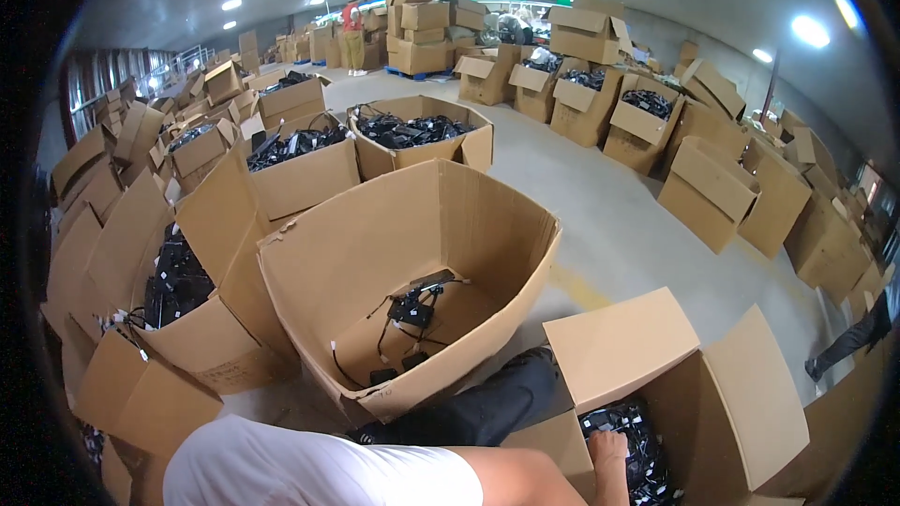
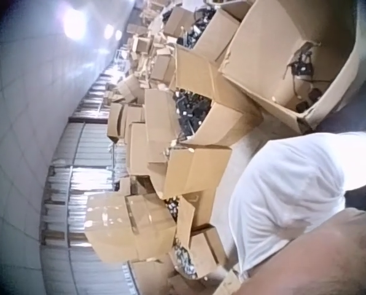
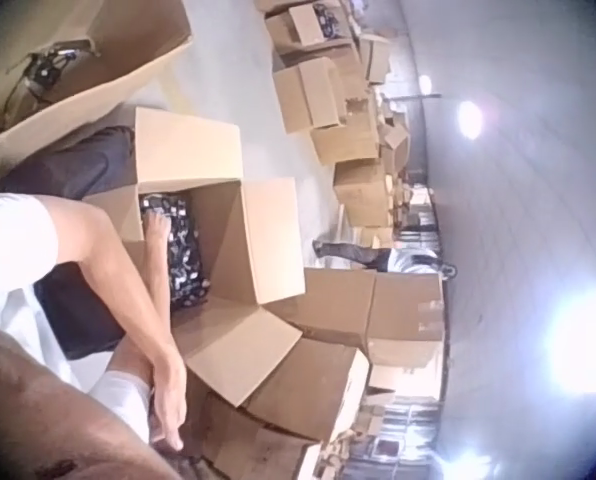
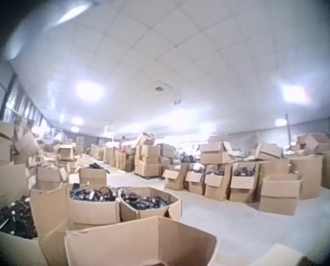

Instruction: The person packs electronic devices by taking them from a cardboard box and arranging them inside another cardboard box by hand. The person moves the emptied box away, pulls another box filled with devices closer, and places more devices into the cardboard box.

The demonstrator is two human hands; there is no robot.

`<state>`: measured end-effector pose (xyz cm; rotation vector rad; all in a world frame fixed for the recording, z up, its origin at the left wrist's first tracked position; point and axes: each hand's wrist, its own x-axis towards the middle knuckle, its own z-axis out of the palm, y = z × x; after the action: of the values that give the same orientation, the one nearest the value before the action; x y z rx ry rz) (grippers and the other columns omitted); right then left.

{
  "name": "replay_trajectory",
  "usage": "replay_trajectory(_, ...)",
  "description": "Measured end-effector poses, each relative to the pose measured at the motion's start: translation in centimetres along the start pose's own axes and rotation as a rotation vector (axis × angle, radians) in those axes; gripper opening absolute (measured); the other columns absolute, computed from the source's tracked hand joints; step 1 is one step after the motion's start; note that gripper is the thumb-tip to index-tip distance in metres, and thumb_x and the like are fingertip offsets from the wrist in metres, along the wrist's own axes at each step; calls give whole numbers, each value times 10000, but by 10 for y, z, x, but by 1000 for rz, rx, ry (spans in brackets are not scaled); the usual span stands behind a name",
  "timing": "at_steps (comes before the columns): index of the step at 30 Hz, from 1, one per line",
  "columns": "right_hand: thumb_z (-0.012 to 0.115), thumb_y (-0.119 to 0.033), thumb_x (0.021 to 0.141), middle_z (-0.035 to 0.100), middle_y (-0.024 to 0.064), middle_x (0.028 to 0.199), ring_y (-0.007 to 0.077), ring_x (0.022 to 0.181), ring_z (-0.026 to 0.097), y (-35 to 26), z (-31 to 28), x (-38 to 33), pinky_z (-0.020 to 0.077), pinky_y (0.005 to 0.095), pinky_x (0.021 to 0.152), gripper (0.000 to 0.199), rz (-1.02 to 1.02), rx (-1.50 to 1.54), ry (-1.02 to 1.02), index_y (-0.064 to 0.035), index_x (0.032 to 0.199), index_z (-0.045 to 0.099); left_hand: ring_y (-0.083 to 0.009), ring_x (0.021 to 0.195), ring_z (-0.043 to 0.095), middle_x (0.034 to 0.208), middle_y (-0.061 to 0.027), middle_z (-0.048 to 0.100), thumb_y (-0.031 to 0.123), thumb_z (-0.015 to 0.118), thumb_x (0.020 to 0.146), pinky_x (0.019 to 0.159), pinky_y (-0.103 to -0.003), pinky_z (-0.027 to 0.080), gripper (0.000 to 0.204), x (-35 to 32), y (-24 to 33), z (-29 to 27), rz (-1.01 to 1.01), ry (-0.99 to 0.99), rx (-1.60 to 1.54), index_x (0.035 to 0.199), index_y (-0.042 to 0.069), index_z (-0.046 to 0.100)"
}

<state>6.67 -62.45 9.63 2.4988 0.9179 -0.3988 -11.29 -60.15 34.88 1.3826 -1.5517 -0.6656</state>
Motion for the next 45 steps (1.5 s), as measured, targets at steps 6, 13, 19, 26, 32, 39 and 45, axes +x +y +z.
replay_trajectory(6,469,-193,940,736,105,1004,264,955,712,-7,-27,-8,533,379,826,294,28,-3,99,-137,961,757,-266,862,651,920,-135,694,310,554,956,723,-411,508,296,7,2,8,-59,-4,43,900,63,708)
replay_trajectory(13,459,-204,951,733,110,1021,266,968,710,-6,-26,0,536,385,837,306,39,21,86,-139,956,758,-253,852,647,911,-130,693,314,561,949,716,-404,507,296,0,10,5,-125,18,91,896,62,707)
replay_trajectory(19,446,-215,955,736,107,1001,264,945,716,-8,-23,4,535,389,839,321,21,17,130,-142,956,759,-243,844,644,904,-125,693,317,566,943,710,-398,506,297,-6,13,0,-164,33,115,892,61,706)
replay_trajectory(26,447,-209,952,733,116,1007,270,948,716,-1,-13,6,559,380,804,321,24,49,97,-141,937,760,-230,834,639,895,-119,692,321,572,937,703,-390,505,297,-9,18,-5,-197,38,148,887,60,705)
replay_trajectory(32,452,-203,951,732,122,995,276,939,717,-8,-21,6,561,385,797,316,6,57,92,-138,931,760,-219,825,636,888,-115,692,324,578,931,697,-384,504,298,-17,18,-10,-245,61,178,883,59,704)
replay_trajectory(39,449,-204,952,733,128,973,274,908,721,-6,-17,5,558,388,781,320,3,46,116,-133,924,760,-206,815,632,879,-109,691,328,584,925,690,-376,503,299,-18,17,-10,-290,73,204,879,58,703)
replay_trajectory(45,454,-204,944,733,132,961,279,900,721,-6,-16,8,565,397,767,311,-16,40,155,-130,904,754,-195,807,628,872,-104,691,331,589,919,684,-370,502,300,-15,18,-4,-307,89,211,875,57,702)
